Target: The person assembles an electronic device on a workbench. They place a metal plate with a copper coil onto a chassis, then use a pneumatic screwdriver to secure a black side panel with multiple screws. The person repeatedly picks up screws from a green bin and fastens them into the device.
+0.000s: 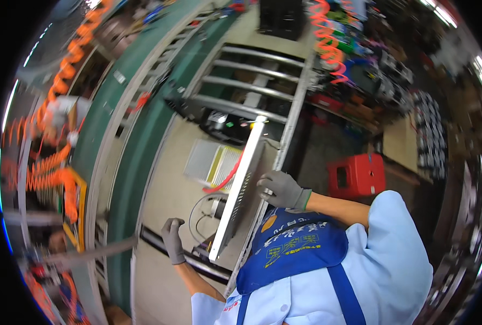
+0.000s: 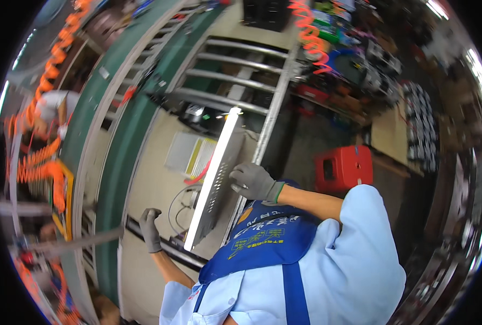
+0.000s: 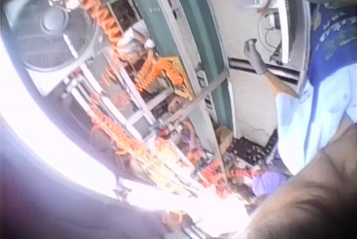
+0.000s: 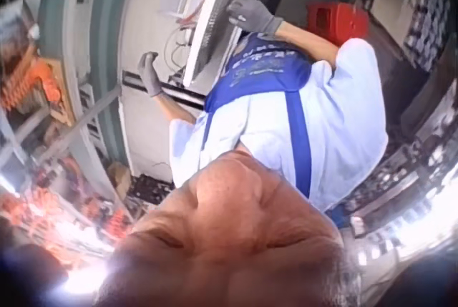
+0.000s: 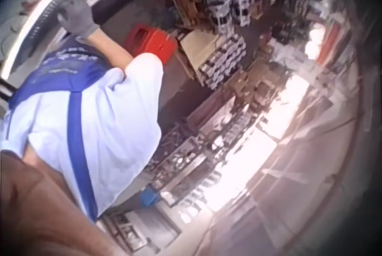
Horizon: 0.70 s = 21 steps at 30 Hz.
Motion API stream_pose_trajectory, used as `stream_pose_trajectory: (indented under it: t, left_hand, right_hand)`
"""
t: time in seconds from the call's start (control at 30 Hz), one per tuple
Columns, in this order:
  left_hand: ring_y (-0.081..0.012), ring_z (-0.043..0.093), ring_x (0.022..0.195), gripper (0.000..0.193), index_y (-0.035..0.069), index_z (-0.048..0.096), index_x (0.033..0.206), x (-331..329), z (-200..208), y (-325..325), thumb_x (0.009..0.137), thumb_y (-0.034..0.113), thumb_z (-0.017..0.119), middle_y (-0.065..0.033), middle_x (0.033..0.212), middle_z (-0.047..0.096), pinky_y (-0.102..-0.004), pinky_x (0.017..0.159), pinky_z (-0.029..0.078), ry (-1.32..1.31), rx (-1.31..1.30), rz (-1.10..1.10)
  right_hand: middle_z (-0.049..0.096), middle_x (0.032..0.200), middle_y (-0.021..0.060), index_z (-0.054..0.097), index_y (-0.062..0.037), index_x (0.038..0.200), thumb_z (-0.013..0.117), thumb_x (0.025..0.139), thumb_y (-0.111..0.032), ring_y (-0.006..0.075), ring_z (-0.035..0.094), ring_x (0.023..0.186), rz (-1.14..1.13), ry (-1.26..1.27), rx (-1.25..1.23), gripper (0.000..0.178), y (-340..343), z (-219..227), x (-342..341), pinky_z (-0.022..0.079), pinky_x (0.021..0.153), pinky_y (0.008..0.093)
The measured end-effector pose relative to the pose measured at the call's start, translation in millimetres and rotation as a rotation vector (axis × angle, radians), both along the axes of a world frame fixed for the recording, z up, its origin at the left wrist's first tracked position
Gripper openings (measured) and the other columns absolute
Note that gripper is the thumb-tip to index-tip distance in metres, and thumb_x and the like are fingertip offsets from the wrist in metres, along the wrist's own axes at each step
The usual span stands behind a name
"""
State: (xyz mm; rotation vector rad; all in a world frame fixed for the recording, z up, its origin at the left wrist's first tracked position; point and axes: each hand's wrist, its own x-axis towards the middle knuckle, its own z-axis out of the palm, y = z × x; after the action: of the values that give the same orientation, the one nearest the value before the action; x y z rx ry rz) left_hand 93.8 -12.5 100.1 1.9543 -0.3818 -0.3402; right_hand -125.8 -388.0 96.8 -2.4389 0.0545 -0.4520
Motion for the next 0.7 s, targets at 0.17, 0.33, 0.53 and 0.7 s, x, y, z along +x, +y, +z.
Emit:
stream_pose_trajectory:
  t: [0.17,0.33,0.53,0.7]
  left_hand:
    - [-0.0164,0.059,0.079,0.028,-0.003,0.068,0.087,-24.8,57.5,-112.3,0.097,0.021,0.058,-0.0077,0.081,0.068,-0.0351,0.075,0.046,0.022,0.059,-0.328]
    - [-0.0289,0.064,0.080,0.030,-0.003,0.070,0.099,-76.5,76.9,-208.3,0.096,0.026,0.063,-0.0182,0.086,0.068,-0.0403,0.074,0.050,-0.274,0.308,-0.867]
    - [-0.0332,0.071,0.083,0.036,0.000,0.073,0.099,-160.2,64.3,-285.4,0.096,0.036,0.068,-0.0199,0.089,0.073,-0.0429,0.074,0.055,-0.304,0.364,-1.241]
    - [-0.0199,0.070,0.080,0.034,-0.001,0.074,0.098,-243.8,-6.8,-339.5,0.097,0.031,0.064,-0.0138,0.083,0.074,-0.0370,0.075,0.054,-0.041,0.397,-1.351]
  right_hand:
    - [0.068,0.106,0.0150,0.071,-0.0073,0.108,0.063,0.094,-0.034,0.0364,0.066,0.104,-0.328,0.525,0.186,0.031,-28.4,-66.4,-138.5,0.053,0.092,0.0480]
    - [0.072,0.105,0.0183,0.074,-0.0083,0.106,0.061,0.092,-0.033,0.0372,0.069,0.104,-0.792,0.665,0.380,0.031,-38.6,-87.3,-258.7,0.053,0.093,0.0480]
    - [0.073,0.112,0.0213,0.078,-0.0071,0.105,0.061,0.086,-0.036,0.0396,0.069,0.107,-1.239,0.624,0.695,0.038,-4.1,-159.8,-395.5,0.054,0.095,0.0481]
    - [0.074,0.106,0.0238,0.078,-0.0051,0.102,0.062,0.080,-0.038,0.0409,0.072,0.101,-1.424,0.818,0.791,0.043,42.0,-244.7,-518.5,0.055,0.092,0.0486]
